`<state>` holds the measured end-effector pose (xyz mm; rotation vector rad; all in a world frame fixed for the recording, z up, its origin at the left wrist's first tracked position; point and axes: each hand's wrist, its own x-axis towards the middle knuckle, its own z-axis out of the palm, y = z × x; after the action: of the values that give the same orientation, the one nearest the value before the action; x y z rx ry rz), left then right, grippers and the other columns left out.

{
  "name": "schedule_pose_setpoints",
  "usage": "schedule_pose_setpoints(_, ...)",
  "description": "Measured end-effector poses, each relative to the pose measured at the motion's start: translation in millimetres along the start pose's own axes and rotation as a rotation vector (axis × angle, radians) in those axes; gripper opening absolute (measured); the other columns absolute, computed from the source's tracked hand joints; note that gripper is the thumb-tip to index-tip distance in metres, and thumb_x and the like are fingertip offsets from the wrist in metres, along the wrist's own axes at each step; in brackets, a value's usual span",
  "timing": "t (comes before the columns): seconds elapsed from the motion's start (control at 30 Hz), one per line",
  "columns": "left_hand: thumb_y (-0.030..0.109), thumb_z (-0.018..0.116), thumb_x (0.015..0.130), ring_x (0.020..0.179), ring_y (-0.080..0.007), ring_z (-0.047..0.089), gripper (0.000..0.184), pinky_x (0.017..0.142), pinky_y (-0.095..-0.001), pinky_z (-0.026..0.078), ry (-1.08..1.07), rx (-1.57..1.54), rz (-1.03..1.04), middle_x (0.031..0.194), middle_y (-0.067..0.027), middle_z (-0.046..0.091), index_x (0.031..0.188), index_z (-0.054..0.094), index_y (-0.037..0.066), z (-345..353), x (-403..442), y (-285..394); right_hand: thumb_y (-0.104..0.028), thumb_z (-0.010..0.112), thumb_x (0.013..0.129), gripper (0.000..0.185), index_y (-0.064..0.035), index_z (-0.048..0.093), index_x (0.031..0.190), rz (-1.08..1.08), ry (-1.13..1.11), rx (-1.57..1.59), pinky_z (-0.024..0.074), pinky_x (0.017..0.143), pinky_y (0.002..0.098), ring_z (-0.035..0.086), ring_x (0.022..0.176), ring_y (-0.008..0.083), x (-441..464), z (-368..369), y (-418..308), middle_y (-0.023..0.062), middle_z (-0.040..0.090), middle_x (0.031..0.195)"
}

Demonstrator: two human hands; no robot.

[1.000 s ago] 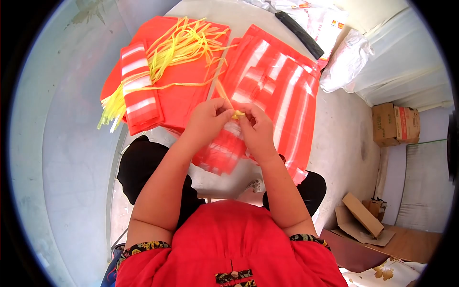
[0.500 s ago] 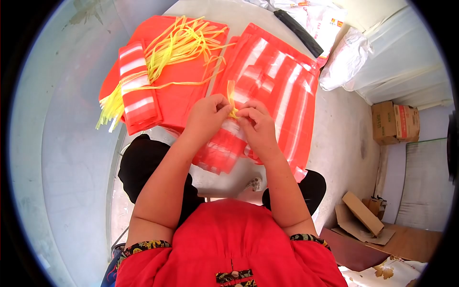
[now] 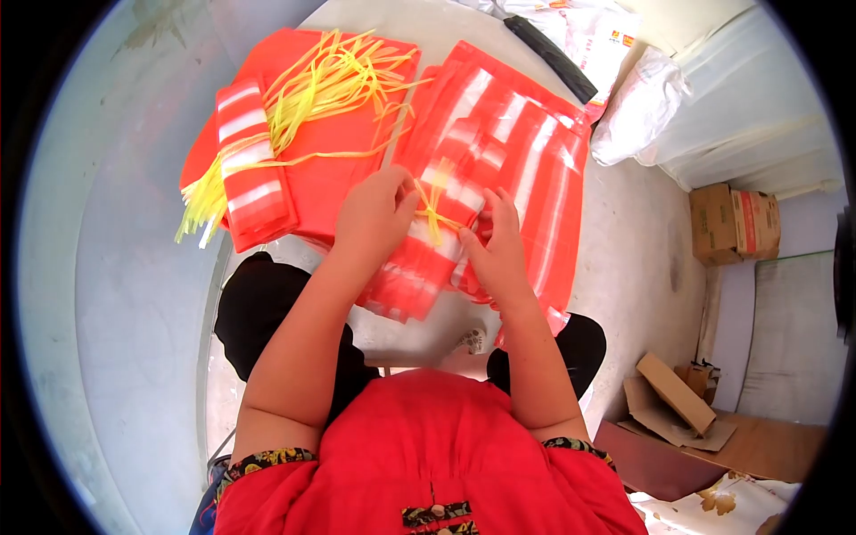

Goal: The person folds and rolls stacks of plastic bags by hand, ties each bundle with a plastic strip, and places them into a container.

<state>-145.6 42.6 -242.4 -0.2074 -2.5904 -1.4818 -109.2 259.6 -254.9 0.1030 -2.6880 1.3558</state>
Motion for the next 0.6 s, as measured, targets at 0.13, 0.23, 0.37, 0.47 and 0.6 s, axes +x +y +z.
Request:
schedule_pose_setpoints(0.13, 0.016, 0.073, 0.096, 0.082, -0.0249, 0.069, 0.018, 0.076, -0.0361, 0.055, -0.086, 0.012, 0.032, 0.093, -0.0125, 0.068, 0.103, 0.067, 0.001, -2.7, -9.9, 0.7, -0.012, 0.068, 0.100, 0.069, -0.0075, 0.036, 0.162, 0.103, -0.065, 0.161, 0.0525, 0.106, 0.0373, 0.062, 0.121, 0.0244, 3.9, 2.4, 5.2, 0.0170, 0.034, 0.165)
schedule_pose_setpoints(0.23, 0.020, 0.072, 0.099, 0.090, -0.0224, 0.070, 0.023, 0.081, -0.0350, 0.056, -0.162, -0.036, -0.089, 0.104, -0.0126, 0.071, 0.112, 0.066, 0.002, -7.6, -10.3, 6.6, -0.011, 0.061, 0.105, 0.064, -0.0077, 0.035, 0.163, 0.284, -0.090, 0.565, 0.0520, 0.107, 0.0380, 0.061, 0.124, 0.0230, 8.3, -10.9, -14.7, 0.0157, 0.036, 0.164)
schedule_pose_setpoints(0.37, 0.027, 0.070, 0.103, 0.111, -0.0210, 0.070, 0.046, 0.091, -0.0348, 0.057, -0.259, -0.743, -0.493, 0.128, -0.0138, 0.069, 0.142, 0.055, 0.006, -10.9, -18.4, 22.3, -0.006, 0.054, 0.107, 0.057, -0.0074, 0.036, 0.161, 0.097, -0.054, 0.868, 0.0506, 0.108, 0.0371, 0.059, 0.130, 0.0214, 5.1, -24.4, -63.1, 0.0127, 0.045, 0.157)
schedule_pose_setpoints(0.47, 0.027, 0.069, 0.104, 0.125, -0.0231, 0.066, 0.062, 0.100, -0.0377, 0.056, -0.519, -1.365, -0.695, 0.142, -0.0148, 0.062, 0.156, 0.041, 0.007, -9.3, -26.9, 17.6, -0.003, 0.054, 0.106, 0.048, -0.0048, 0.047, 0.153, -0.066, -0.126, 0.860, 0.0502, 0.107, 0.0352, 0.058, 0.131, 0.0200, 3.6, -31.5, -79.7, 0.0097, 0.051, 0.151)
schedule_pose_setpoints(0.6, 0.016, 0.071, 0.100, 0.122, -0.0247, 0.064, 0.073, 0.099, -0.0408, 0.056, -0.492, -1.290, -0.646, 0.142, -0.0167, 0.054, 0.158, 0.032, -0.003, 28.5, -33.8, -7.9, -0.006, 0.061, 0.103, 0.036, -0.0021, 0.059, 0.139, -0.016, 0.031, 0.323, 0.0519, 0.098, 0.0328, 0.060, 0.118, 0.0163, 7.7, -23.6, -41.5, 0.0075, 0.058, 0.139)
